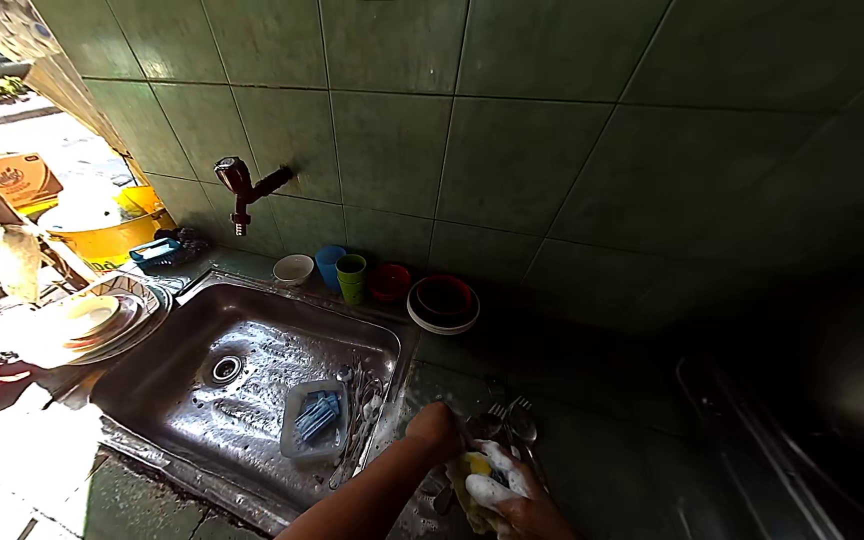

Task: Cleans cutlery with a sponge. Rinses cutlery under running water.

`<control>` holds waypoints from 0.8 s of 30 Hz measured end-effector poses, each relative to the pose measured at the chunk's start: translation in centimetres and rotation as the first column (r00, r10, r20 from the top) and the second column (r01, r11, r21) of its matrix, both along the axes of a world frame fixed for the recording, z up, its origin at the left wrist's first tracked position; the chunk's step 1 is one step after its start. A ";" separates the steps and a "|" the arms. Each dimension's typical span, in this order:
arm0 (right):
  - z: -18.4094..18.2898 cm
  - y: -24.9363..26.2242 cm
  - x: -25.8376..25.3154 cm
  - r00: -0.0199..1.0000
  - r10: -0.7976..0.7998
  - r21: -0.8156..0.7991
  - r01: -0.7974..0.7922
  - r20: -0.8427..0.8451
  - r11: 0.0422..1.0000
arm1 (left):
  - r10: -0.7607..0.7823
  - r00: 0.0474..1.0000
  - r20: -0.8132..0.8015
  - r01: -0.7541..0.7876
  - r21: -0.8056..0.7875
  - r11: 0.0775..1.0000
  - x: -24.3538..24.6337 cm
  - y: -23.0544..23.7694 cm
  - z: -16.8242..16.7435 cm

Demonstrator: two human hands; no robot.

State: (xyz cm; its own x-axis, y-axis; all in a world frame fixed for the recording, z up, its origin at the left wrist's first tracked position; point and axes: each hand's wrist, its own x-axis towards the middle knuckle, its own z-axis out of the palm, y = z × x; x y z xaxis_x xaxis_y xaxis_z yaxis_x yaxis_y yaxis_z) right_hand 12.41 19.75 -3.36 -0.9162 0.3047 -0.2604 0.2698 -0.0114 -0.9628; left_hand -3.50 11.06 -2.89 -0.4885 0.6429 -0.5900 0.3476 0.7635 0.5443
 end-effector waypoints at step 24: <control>3.9 1.3 -8.7 0.902 0.276 0.744 0.070 -0.331 0.665 | -0.099 0.947 -0.306 0.065 -0.119 0.991 1.1 -8.0 8.9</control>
